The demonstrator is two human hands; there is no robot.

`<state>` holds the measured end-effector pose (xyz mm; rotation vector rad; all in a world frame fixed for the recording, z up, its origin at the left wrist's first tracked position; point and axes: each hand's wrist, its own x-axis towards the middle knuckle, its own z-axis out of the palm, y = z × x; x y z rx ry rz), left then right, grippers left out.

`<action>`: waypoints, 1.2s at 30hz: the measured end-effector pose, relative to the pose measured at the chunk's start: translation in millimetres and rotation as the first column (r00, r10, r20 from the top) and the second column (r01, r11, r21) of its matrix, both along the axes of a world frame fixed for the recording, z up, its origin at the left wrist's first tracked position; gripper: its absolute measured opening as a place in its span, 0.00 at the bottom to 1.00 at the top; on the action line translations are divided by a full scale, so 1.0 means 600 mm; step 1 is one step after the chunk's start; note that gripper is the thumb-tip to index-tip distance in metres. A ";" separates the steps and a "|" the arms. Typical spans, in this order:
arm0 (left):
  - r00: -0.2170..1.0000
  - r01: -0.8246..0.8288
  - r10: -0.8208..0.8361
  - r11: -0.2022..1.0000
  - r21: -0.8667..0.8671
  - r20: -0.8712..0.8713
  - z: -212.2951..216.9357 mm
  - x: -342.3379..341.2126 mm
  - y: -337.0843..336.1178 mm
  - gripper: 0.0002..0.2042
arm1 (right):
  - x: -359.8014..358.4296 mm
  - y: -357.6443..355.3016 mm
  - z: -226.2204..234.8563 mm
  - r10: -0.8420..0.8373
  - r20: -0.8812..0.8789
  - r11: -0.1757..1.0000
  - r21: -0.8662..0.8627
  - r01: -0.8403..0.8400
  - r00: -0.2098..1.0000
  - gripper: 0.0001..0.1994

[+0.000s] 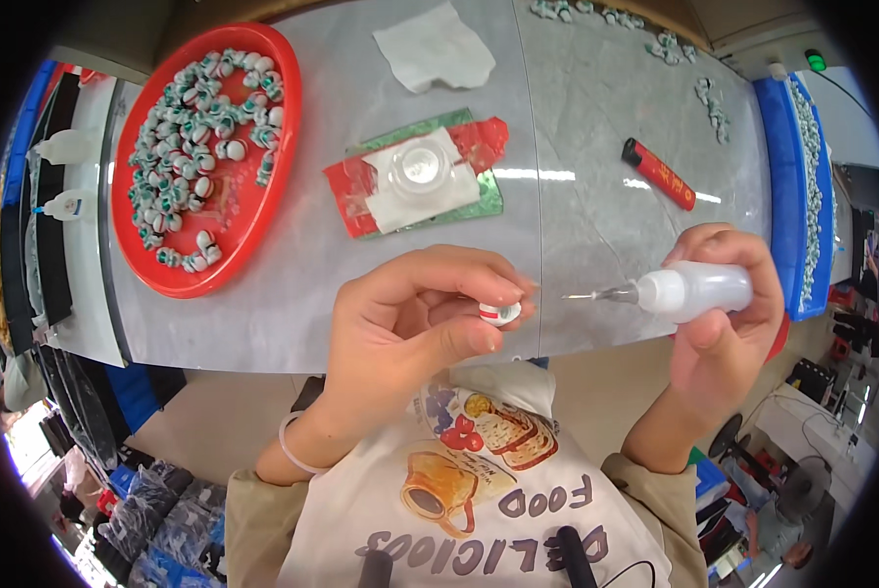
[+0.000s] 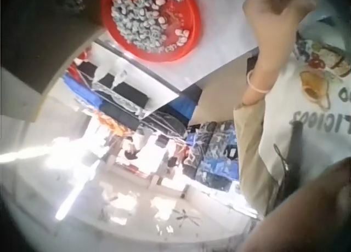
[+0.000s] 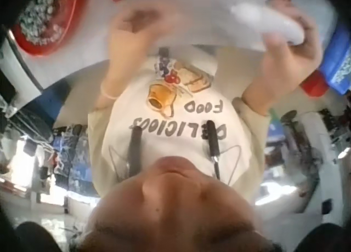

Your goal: Assembling small plastic components by applying glue and joining pieces together at a workbench.

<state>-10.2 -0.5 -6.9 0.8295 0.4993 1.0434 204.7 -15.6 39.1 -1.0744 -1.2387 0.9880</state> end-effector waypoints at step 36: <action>0.993 0.097 -0.100 0.994 -0.046 -0.063 -0.003 0.004 0.004 0.09 | -0.025 -0.052 0.060 -0.044 0.826 0.966 0.180 -0.188 0.562 0.33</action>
